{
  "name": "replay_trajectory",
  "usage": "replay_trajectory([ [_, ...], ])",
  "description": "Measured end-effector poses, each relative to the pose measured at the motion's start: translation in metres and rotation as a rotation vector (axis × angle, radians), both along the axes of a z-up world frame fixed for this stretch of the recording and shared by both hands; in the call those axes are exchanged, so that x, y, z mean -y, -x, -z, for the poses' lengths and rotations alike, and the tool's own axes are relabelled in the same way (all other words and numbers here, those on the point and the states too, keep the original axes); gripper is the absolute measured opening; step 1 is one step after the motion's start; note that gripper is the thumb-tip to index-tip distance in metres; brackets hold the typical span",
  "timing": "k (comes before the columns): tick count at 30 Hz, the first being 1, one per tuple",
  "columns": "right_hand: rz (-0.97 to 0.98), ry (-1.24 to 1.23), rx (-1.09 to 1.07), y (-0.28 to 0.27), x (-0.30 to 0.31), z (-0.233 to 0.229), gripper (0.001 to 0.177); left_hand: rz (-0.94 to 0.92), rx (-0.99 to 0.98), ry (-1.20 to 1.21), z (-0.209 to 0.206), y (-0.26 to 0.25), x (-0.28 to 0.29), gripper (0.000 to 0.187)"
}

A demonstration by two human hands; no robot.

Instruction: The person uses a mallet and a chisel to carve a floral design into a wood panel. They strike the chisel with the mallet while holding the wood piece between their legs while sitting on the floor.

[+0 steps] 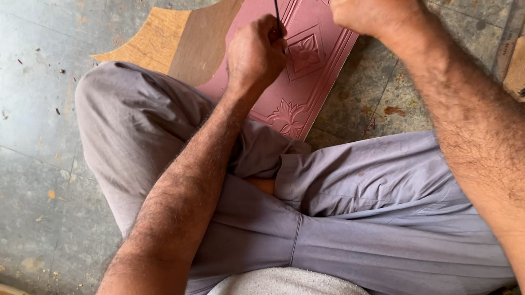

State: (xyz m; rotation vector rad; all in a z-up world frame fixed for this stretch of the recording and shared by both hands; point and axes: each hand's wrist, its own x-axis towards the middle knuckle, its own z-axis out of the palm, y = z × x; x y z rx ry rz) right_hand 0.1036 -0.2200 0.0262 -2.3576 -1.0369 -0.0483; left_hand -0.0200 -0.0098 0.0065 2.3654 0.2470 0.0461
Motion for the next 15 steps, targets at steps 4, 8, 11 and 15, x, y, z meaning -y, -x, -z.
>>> replay_trajectory([
  [4, 0.075, 0.030, -0.111, 0.005, 0.005, 0.001, 0.028, -0.015, -0.005, 0.045, 0.001, 0.001, 0.002, 0.009],
  [8, 0.133, 0.296, -0.064, 0.007, -0.003, -0.008, 0.018, -0.021, -0.022, 0.027, 0.001, 0.001, 0.000, 0.011],
  [11, 0.024, -0.068, -0.025, 0.010, -0.001, -0.008, 0.034, -0.020, -0.020, 0.023, 0.005, 0.000, 0.002, 0.012],
  [15, 0.053, 0.049, -0.095, 0.003, -0.001, 0.005, 0.022, 0.002, 0.016, 0.018, 0.005, 0.002, 0.002, 0.011],
])
